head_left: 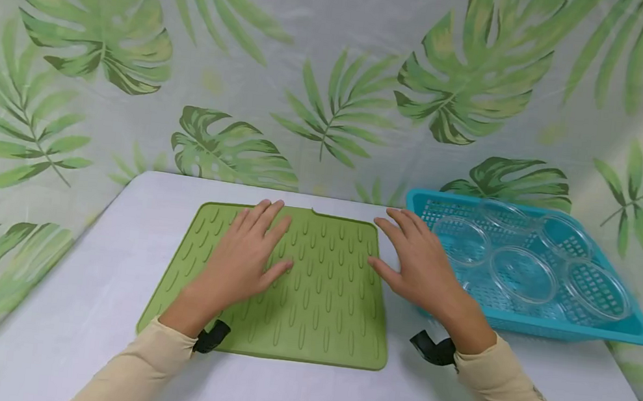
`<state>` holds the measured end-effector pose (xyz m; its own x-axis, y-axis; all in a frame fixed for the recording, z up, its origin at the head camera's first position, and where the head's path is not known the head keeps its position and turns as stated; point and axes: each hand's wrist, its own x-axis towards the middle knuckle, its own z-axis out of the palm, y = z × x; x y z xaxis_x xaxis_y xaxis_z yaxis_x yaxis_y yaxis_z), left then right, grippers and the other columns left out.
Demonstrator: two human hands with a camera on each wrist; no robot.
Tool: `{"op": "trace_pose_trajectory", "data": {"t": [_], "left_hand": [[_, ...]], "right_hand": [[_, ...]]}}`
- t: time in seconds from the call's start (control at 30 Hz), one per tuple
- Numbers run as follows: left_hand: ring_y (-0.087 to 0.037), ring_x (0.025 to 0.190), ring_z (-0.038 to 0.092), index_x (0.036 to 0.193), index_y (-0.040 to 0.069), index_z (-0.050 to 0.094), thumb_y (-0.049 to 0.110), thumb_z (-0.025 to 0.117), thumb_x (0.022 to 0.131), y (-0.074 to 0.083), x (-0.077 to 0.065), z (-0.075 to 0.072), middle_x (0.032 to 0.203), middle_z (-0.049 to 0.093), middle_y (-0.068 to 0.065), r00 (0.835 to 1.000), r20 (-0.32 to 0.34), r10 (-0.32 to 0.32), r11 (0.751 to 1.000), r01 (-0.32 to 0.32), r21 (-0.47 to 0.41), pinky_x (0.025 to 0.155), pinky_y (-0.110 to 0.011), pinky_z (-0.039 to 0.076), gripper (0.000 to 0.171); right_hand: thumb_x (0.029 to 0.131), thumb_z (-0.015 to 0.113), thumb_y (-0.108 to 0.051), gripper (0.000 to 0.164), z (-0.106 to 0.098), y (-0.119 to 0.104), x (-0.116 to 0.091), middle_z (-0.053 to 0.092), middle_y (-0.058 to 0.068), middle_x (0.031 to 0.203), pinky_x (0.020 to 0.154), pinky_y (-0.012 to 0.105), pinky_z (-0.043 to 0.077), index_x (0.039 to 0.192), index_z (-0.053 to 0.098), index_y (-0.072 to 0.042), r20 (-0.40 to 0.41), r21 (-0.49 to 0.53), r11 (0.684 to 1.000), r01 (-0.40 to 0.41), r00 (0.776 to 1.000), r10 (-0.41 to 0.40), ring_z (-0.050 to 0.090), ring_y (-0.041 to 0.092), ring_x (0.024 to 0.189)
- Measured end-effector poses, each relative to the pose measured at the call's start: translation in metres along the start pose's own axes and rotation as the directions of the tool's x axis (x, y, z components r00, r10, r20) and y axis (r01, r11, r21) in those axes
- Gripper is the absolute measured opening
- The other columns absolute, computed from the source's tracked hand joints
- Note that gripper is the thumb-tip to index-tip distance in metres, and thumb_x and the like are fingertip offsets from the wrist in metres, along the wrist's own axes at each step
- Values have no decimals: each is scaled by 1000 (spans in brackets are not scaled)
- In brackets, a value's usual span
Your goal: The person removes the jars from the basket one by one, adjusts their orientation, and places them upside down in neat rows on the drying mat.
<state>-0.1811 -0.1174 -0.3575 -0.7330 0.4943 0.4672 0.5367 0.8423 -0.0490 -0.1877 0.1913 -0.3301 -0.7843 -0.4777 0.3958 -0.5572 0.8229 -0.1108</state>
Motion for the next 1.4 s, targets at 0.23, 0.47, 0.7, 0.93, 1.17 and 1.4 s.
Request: {"op": "trace_pose_trajectory", "data": {"t": [0.23, 0.47, 0.7, 0.93, 1.17, 1.4], "left_hand": [[-39, 146, 35, 144, 5, 48, 41, 70, 90, -6, -11, -9, 156, 39, -20, 996, -18, 87, 996, -87, -29, 119, -57, 34, 68], [-38, 145, 37, 144, 5, 48, 39, 69, 91, -15, -21, -12, 156, 39, -19, 996, -2, 89, 993, -89, -74, 119, -57, 33, 67], [-40, 140, 42, 141, 1, 49, 39, 69, 91, -28, -34, -12, 150, 45, -23, 995, -12, 99, 989, -99, -113, 117, -56, 35, 66], [-41, 139, 43, 140, 0, 50, 38, 72, 89, -46, -53, -14, 150, 46, -22, 997, 15, 77, 992, -75, -97, 117, -54, 35, 67], [-43, 135, 47, 137, -3, 53, 35, 74, 86, -62, -78, -18, 147, 49, -22, 997, 56, 51, 996, -47, -70, 112, -55, 40, 67], [-44, 131, 51, 136, -3, 53, 31, 76, 84, -75, -105, -19, 144, 51, -23, 992, 115, 43, 994, -31, -102, 106, -57, 45, 66]], "right_hand": [[88, 75, -34, 64, -4, -2, -4, 48, 20, 148, 108, 63, 41, 140, 53, -5, 2, 13, 998, 66, 998, -66, 41, 40, 140], [89, 74, -33, 64, -8, -2, -6, 48, 19, 148, 107, 62, 42, 141, 52, -5, 33, 17, 997, 80, 996, -80, 42, 38, 139], [89, 74, -31, 62, -14, 2, -7, 49, 20, 147, 107, 62, 43, 141, 52, -5, 56, 16, 996, 91, 994, -92, 44, 40, 137], [89, 75, -27, 61, -27, 8, -10, 49, 21, 147, 105, 61, 44, 141, 52, -4, 93, -1, 995, 98, 991, -97, 45, 41, 136], [87, 76, -24, 60, -46, 16, -17, 50, 20, 146, 103, 60, 46, 139, 54, -5, 119, -33, 991, 126, 985, -122, 48, 42, 133], [87, 76, -27, 60, -66, 25, -26, 49, 20, 147, 104, 63, 45, 139, 54, -6, 169, -66, 991, 120, 980, -108, 46, 42, 134]]}}
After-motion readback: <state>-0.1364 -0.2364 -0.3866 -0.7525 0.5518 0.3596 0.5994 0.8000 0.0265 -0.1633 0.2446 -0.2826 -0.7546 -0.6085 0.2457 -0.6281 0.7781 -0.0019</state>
